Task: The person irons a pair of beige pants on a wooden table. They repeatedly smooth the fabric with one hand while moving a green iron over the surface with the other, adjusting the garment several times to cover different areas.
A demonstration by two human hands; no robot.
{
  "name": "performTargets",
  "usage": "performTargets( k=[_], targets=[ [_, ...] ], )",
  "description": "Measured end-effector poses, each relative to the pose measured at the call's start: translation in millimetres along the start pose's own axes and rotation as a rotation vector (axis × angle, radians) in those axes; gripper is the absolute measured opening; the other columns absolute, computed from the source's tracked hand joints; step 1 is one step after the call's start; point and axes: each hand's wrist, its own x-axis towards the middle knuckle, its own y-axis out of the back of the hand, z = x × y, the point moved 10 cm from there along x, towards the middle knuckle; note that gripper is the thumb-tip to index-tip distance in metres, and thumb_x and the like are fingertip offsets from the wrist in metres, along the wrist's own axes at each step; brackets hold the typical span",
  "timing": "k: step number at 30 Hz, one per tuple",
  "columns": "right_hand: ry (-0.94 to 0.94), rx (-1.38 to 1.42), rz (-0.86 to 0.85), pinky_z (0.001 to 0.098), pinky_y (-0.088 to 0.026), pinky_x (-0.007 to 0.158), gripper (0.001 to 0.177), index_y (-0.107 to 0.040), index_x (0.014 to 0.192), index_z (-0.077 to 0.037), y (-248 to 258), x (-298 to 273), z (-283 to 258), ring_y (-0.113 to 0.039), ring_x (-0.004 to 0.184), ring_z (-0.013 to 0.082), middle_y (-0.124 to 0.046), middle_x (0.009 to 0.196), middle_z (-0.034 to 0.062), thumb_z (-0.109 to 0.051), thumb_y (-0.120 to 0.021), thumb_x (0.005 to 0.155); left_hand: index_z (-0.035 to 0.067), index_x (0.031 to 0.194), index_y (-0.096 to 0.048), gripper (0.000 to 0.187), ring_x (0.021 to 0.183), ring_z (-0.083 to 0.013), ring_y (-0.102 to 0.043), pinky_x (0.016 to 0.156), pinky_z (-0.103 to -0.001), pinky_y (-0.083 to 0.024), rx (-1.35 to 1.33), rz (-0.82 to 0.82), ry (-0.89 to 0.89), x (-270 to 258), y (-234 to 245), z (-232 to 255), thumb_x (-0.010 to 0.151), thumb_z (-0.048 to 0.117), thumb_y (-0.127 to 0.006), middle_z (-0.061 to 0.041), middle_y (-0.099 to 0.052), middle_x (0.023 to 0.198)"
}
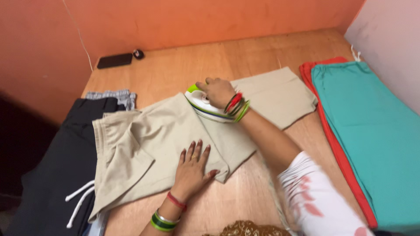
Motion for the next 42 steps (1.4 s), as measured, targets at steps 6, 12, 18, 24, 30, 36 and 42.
performTargets(
  k=[6, 12, 18, 24, 30, 36, 42],
  targets=[
    [0.239, 0.348, -0.266, 0.0452, -0.053, 0.084, 0.049, -0.067, 0.124, -0.018, 56.8, -99.1, -6.7, -0.066, 0.100, 0.0327, -0.068, 0.106, 0.0087, -0.013, -0.074, 0.076, 0.011, 0.154, -0.035, 0.088, 0.151, -0.0376, -0.019, 0.118, -0.056, -0.015, -0.003, -0.007, -0.009, -2.3, 5.2, 2.2, 0.088, 0.063, -0.060, -0.019, -0.025, 0.163],
    [0.113, 0.281, -0.206, 0.0421, -0.050, 0.092, 0.054, -0.071, 0.123, -0.025, 73.8, -139.4, 47.2, -0.063, 0.102, 0.0277, -0.070, 0.115, 0.0005, -0.003, -0.072, 0.074, 0.017, 0.155, -0.034, 0.087, 0.151, -0.0362, -0.018, 0.117, -0.062, -0.014, 0.012, -0.080, 0.025, -1.1, 3.2, 3.0, 0.086, 0.064, -0.059, -0.017, -0.022, 0.165],
    [-0.052, -0.015, 0.009, 0.0454, -0.047, 0.089, 0.046, -0.068, 0.132, -0.023, 36.3, -84.1, 121.5, -0.063, 0.104, 0.0307, -0.068, 0.116, 0.0055, -0.026, -0.073, 0.086, 0.017, 0.156, -0.031, 0.086, 0.152, -0.0380, -0.013, 0.116, -0.066, -0.011, 0.037, -0.108, 0.002, -0.9, -3.7, 4.1, 0.090, 0.064, -0.058, -0.018, -0.018, 0.168],
    [-0.221, -0.164, 0.012, 0.0478, -0.050, 0.081, 0.052, -0.069, 0.121, -0.018, 21.7, -52.5, 143.7, -0.066, 0.098, 0.0337, -0.071, 0.103, 0.0105, -0.047, -0.076, 0.079, 0.019, 0.158, -0.028, 0.086, 0.153, -0.0379, -0.010, 0.117, -0.066, -0.009, 0.035, -0.122, -0.006, -1.9, -6.5, 1.6, 0.090, 0.061, -0.059, -0.018, -0.016, 0.166],
    [0.182, -0.079, -0.135, 0.0511, -0.053, 0.068, 0.045, -0.070, 0.101, -0.016, 49.1, -128.1, 68.4, -0.071, 0.079, 0.0325, -0.072, 0.079, 0.0072, -0.047, -0.078, 0.070, 0.023, 0.159, -0.027, 0.086, 0.154, -0.0381, -0.007, 0.117, -0.069, -0.009, 0.026, -0.192, 0.022, -4.5, -7.5, 2.1, 0.090, 0.062, -0.059, -0.016, -0.013, 0.167],
    [-0.186, -0.273, -0.242, 0.0494, -0.055, 0.061, 0.027, -0.066, 0.098, -0.011, 60.9, -186.8, 133.5, -0.073, 0.075, 0.0331, -0.072, 0.078, 0.0119, -0.034, -0.070, 0.085, 0.028, 0.159, -0.023, 0.087, 0.154, -0.0433, 0.001, 0.112, -0.077, -0.006, 0.032, -0.322, 0.088, -7.0, -5.7, 6.9, 0.090, 0.066, -0.057, -0.013, -0.005, 0.169],
    [-0.642, -0.480, -0.053, 0.0462, -0.059, 0.062, 0.015, -0.072, 0.096, -0.008, 22.1, -168.7, 278.2, -0.076, 0.077, 0.0329, -0.076, 0.084, 0.0159, -0.018, -0.061, 0.097, 0.035, 0.161, -0.015, 0.093, 0.154, -0.0475, 0.009, 0.110, -0.082, -0.005, 0.086, -0.469, 0.191, -6.1, 7.1, 2.0, 0.087, 0.072, -0.057, -0.009, 0.002, 0.171]
  ],
)
